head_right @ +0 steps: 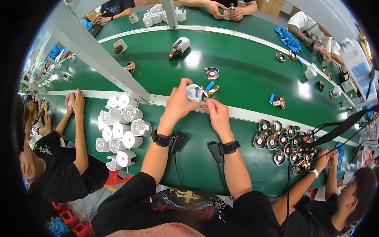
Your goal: Assembling small electronic components into plastic housings at a production line.
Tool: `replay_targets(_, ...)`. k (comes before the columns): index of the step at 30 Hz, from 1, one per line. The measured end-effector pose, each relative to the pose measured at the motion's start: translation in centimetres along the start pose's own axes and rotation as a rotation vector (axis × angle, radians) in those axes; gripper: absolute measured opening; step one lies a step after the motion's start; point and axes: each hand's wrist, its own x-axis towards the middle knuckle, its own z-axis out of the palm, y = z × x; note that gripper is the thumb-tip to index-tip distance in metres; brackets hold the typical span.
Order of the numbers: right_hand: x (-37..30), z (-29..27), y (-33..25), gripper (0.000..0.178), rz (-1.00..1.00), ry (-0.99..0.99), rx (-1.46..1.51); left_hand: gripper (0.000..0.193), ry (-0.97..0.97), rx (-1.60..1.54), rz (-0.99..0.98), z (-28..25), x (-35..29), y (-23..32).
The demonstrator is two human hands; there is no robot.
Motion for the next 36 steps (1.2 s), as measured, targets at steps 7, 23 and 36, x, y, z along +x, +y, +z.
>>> replay_targets(7,1.8,0.3,-0.5,0.027,0.029,0.154,-0.147,0.074,0.605,-0.104,-0.018,0.8,3.4,-5.8)
replay_targets(23,9.2,-2.2,2.2,0.03,0.074,0.001,-0.424,0.064,0.573,0.689,-0.196,-6.0,-15.5,-2.9)
replay_targets(36,1.8,-2.3,-0.5,0.035,0.157,-0.075,0.874,0.059,0.291,0.323,0.081,-3.7,-11.3,-3.3)
